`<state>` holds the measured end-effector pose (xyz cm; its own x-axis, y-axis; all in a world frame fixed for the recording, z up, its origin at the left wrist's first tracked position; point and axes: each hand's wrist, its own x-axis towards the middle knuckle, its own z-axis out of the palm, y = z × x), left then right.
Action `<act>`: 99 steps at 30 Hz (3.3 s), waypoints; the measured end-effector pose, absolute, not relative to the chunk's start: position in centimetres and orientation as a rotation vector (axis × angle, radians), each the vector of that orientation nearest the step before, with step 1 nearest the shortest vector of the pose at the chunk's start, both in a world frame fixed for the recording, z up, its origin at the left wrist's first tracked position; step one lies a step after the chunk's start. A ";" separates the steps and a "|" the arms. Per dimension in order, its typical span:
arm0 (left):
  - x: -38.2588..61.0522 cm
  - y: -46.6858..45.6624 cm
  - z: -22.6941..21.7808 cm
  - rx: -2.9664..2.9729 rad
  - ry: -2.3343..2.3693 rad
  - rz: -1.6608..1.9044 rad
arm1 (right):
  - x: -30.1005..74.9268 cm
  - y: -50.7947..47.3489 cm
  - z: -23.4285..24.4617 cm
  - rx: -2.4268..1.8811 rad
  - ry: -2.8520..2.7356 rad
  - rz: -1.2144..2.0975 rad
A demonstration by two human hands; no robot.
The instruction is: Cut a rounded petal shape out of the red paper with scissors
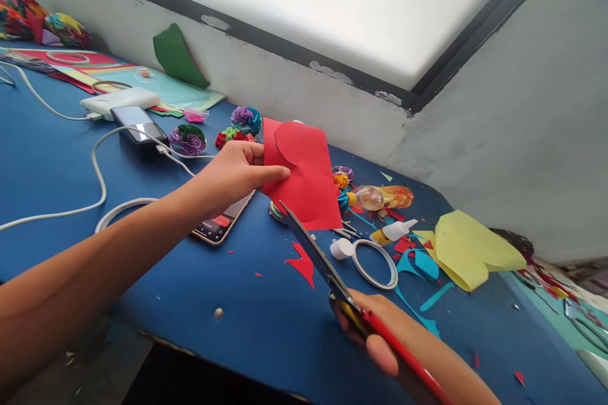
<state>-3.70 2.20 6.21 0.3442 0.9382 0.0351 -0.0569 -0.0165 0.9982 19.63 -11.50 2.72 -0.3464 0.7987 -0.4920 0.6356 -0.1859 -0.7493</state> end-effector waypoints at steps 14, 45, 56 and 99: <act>-3.8 2.1 6.2 1.339 0.838 0.975 | 19.5 -11.2 3.1 -1.717 -1.939 1.609; -3.8 1.6 6.1 1.308 0.774 1.066 | 19.3 -11.4 2.8 -1.746 -1.879 1.576; -3.8 1.4 6.2 1.329 0.755 1.022 | 19.4 -11.7 3.2 -1.722 -1.900 1.551; -3.7 0.4 6.8 1.306 0.695 0.814 | 18.8 -11.5 2.8 -1.735 -2.020 1.422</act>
<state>-3.68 0.43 6.82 0.5511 0.8344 0.0083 -0.1231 0.0715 0.9898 18.77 -11.48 2.85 -0.3346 0.8238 -0.4577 0.7087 -0.1002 -0.6983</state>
